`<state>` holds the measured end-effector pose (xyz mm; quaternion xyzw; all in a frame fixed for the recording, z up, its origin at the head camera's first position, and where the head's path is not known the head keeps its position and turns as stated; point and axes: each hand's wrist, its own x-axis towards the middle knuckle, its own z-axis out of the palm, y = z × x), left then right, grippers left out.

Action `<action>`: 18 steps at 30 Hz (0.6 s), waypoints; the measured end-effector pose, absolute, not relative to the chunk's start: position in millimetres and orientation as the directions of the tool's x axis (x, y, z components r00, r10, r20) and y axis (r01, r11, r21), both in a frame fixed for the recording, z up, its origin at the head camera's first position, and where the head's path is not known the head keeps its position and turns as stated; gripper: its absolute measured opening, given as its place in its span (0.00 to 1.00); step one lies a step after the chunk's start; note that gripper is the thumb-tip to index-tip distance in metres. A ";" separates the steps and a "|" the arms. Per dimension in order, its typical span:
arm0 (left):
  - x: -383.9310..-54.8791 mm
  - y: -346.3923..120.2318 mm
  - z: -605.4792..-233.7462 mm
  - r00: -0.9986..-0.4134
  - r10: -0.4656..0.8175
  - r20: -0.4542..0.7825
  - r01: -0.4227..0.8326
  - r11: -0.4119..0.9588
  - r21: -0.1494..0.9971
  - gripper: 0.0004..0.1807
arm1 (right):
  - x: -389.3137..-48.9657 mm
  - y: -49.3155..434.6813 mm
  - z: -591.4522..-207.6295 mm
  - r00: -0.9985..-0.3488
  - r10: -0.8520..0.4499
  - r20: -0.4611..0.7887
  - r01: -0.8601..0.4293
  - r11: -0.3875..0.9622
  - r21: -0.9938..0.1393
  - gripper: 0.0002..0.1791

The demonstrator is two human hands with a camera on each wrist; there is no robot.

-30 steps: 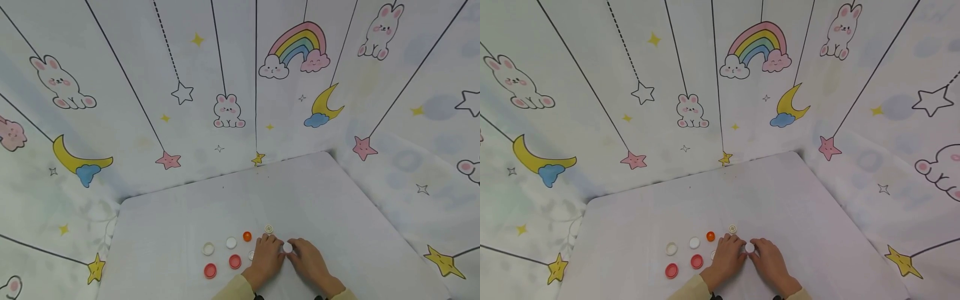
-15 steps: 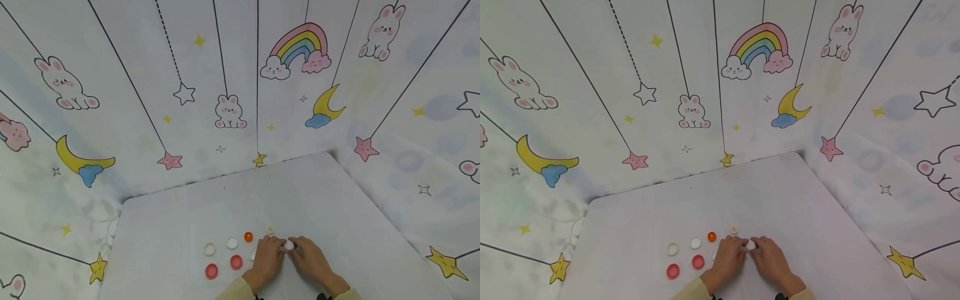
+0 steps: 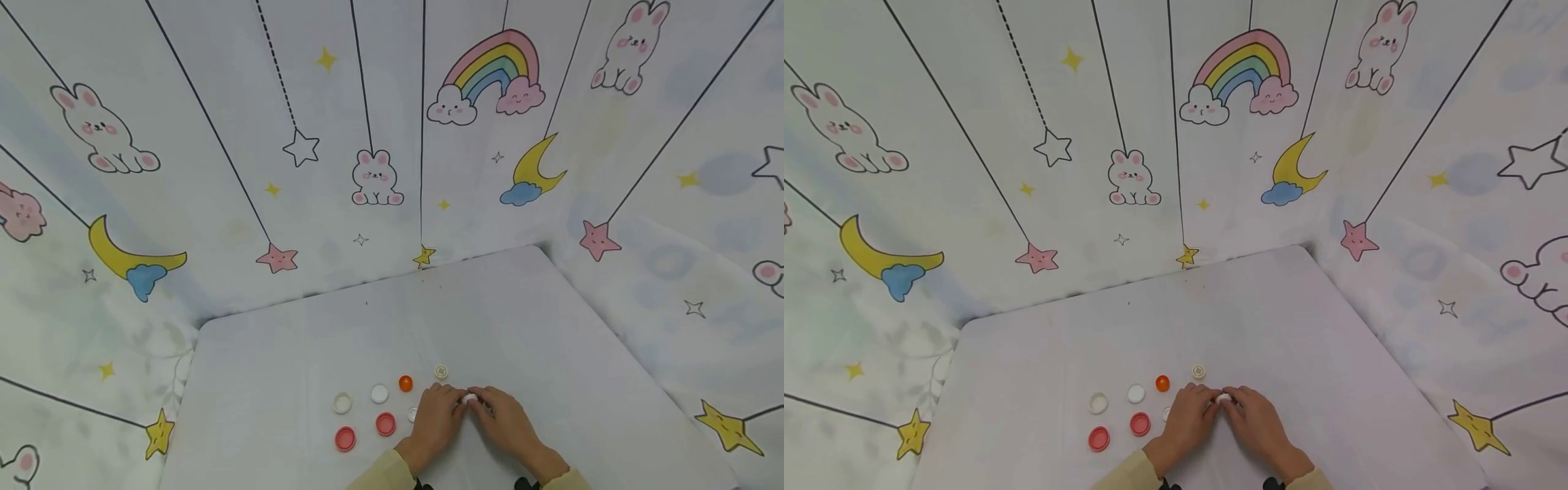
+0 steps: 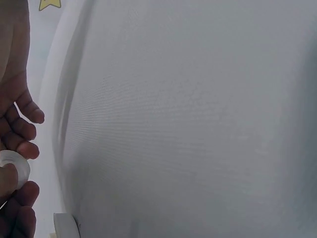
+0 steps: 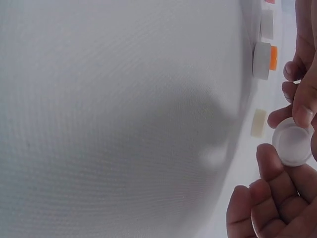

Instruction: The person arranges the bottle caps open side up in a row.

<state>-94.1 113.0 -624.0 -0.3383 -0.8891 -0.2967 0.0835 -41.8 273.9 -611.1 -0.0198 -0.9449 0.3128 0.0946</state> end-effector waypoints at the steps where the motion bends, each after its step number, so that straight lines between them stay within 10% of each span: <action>1: -94.4 112.8 -624.5 -0.758 0.551 0.349 0.651 0.595 0.472 0.08 | -41.7 273.8 -610.9 -0.980 0.098 0.173 -0.029 0.792 -0.610 0.12; 18: -97.5 115.7 -616.6 -0.896 0.443 0.034 0.227 0.389 0.893 0.11 | -41.1 276.3 -607.7 -0.940 0.019 0.340 -0.210 0.753 -0.623 0.26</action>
